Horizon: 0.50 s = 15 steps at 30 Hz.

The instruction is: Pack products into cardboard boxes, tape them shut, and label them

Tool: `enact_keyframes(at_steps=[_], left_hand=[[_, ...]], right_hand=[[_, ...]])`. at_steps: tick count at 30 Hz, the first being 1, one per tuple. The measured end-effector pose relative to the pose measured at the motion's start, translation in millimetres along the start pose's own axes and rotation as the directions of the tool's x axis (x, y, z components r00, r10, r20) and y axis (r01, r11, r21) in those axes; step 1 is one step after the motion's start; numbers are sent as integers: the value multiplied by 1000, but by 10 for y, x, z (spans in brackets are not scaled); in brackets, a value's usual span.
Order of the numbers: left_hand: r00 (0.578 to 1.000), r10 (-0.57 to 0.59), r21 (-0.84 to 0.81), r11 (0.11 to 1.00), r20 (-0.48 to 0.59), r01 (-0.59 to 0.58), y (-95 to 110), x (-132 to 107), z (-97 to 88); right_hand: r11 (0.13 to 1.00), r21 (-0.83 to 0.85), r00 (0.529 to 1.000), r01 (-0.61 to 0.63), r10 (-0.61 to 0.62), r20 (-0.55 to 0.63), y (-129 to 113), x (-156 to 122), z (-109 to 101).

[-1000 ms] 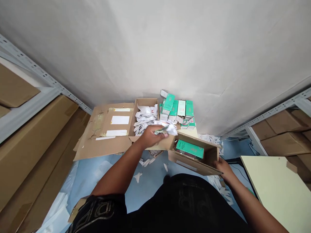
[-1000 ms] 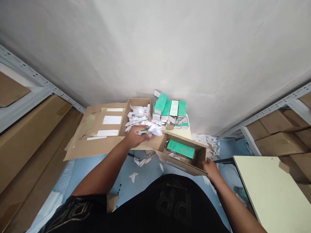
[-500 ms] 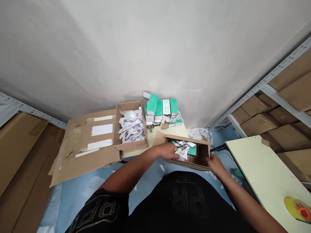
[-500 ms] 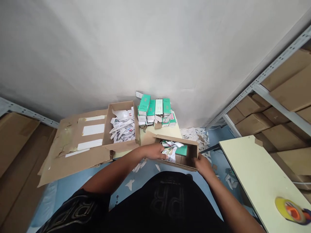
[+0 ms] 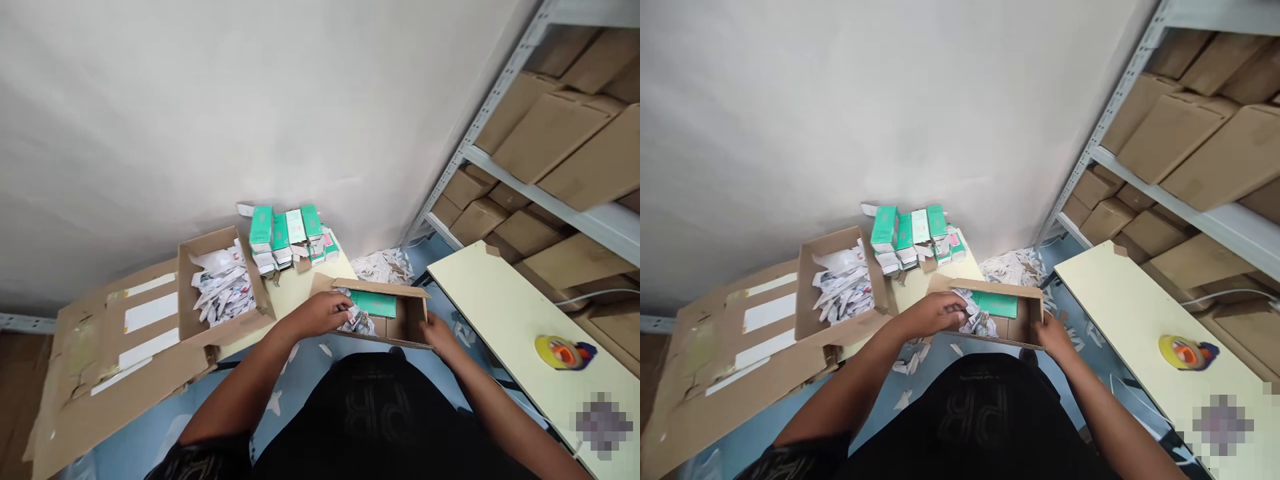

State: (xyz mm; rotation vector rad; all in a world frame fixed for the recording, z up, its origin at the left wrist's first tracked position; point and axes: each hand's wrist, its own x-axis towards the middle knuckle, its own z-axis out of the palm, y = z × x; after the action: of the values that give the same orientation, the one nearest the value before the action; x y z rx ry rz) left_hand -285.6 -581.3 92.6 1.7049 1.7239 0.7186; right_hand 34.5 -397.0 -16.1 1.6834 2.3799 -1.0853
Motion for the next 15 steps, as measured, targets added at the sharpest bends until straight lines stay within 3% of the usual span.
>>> enact_keyframes(at_steps=[2, 4, 6, 7, 8, 10, 12, 13, 15], left_hand=[[974, 18, -20, 1000, -226, -23, 23, 77, 126], [879, -34, 24, 998, -476, 52, 8, 217, 321], [781, -178, -52, 982, -598, 184, -13, 425, 552], [762, -282, -155, 959, -584, 236, -12, 550, 672], [770, -382, -280, 921, -511, 271, 3, 689, 791], [829, -495, -507, 801, -260, 320, 79, 995, 1026], [877, -477, -609, 712, -56, 349, 214, 1332, 1264], [888, -459, -621, 701, -16, 351, 296, 1510, 1385], [886, -461, -591, 726, -40, 351, 468, 1879, 1630]], right_hand=[[996, 67, 999, -51, 52, -14, 221, 6, -110], [986, 138, 995, -98, 101, -13, 452, 29, -251], [970, 195, 988, -146, 152, -18, 683, 59, -423], [962, 219, 984, -164, 174, -27, 798, 74, -519], [954, 243, 980, -177, 193, -40, 912, 87, -620], [939, 287, 973, -191, 219, -67, 1142, 108, -824], [924, 332, 969, -188, 230, -92, 1386, 131, -1018], [917, 351, 967, -188, 236, -99, 1516, 145, -1107], [907, 378, 964, -188, 245, -107, 1790, 180, -1272]])
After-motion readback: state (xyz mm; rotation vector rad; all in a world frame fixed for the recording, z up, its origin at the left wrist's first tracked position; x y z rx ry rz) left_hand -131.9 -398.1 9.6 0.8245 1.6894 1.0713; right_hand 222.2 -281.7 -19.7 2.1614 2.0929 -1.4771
